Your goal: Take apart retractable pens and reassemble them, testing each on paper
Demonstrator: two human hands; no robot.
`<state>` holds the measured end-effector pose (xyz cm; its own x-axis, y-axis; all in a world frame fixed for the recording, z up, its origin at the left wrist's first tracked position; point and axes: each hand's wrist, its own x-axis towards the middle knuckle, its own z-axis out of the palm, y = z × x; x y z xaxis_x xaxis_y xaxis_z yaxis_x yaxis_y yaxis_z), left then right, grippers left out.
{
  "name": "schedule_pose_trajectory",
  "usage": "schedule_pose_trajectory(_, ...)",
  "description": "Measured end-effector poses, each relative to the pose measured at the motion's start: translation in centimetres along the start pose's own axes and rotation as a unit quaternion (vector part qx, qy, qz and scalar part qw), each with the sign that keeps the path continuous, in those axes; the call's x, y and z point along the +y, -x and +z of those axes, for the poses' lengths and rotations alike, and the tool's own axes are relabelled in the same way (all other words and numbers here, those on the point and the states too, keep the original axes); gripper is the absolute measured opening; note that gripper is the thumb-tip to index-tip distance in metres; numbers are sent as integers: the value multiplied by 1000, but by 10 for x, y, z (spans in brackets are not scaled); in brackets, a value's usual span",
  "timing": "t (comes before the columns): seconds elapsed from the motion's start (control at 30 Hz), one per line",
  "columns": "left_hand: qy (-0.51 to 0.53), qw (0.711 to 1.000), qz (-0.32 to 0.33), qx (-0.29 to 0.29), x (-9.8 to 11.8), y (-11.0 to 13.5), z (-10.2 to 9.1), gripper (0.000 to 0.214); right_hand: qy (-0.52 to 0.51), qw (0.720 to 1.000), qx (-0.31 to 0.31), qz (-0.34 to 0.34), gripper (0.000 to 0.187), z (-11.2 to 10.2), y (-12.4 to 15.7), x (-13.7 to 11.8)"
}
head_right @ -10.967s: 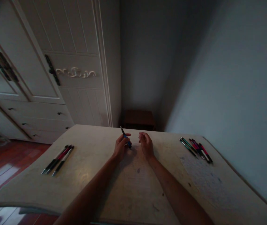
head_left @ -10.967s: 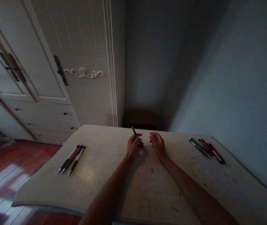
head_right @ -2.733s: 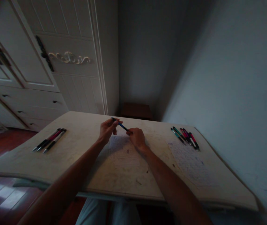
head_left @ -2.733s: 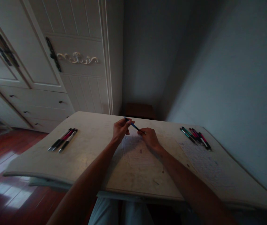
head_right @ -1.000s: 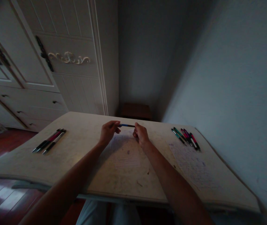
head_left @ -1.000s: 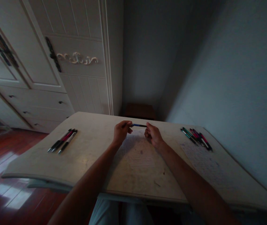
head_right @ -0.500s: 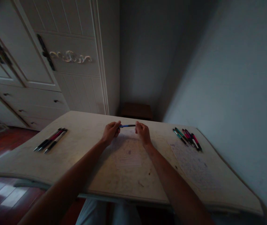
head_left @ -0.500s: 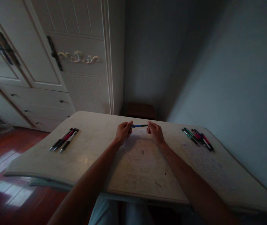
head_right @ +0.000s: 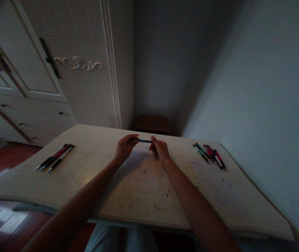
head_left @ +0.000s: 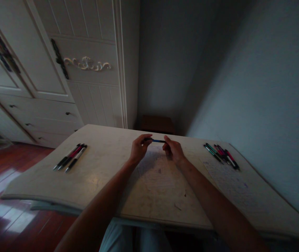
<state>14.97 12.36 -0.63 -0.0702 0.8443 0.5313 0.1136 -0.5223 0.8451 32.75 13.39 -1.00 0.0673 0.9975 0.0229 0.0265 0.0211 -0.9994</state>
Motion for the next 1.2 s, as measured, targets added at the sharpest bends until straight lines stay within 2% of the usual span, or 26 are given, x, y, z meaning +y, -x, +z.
schedule_pose_trajectory(0.13,-15,1000,7,7,1,-1,0,19,-30,999,-30,10,54,1,0,1)
schedule_pose_trajectory(0.3,-61,998,-13,-4,-2,2,-1,14,9,999,-33,-43,55,1,3,-4)
schedule_pose_trajectory(0.4,-106,994,-11,-23,-2,4,-3,24,52,992,-48,-101,53,-2,2,-7)
schedule_pose_trajectory(0.53,-145,989,-35,-16,-1,2,-7,39,113,976,-86,-166,37,-6,-2,-6)
schedule_pose_trajectory(0.6,-146,988,-47,-14,-1,0,-8,42,122,973,-86,-179,27,-7,-3,-3)
schedule_pose_trajectory(0.67,-137,989,-56,-15,-3,-1,-8,45,123,972,-80,-183,25,-8,-5,-2)
schedule_pose_trajectory(0.87,-120,990,-67,-33,-9,-1,-5,42,54,982,-73,-166,45,-10,-9,-1)
schedule_pose_trajectory(0.93,-114,991,-64,-31,-11,-1,-5,42,95,984,-53,-142,45,-12,-10,1)
schedule_pose_trajectory(1.07,-98,992,-74,-22,-13,-1,-6,43,188,976,8,-110,65,-17,-11,6)
schedule_pose_trajectory(1.2,-81,994,-77,-20,-14,-2,-6,41,184,977,-1,-108,64,-17,-10,7)
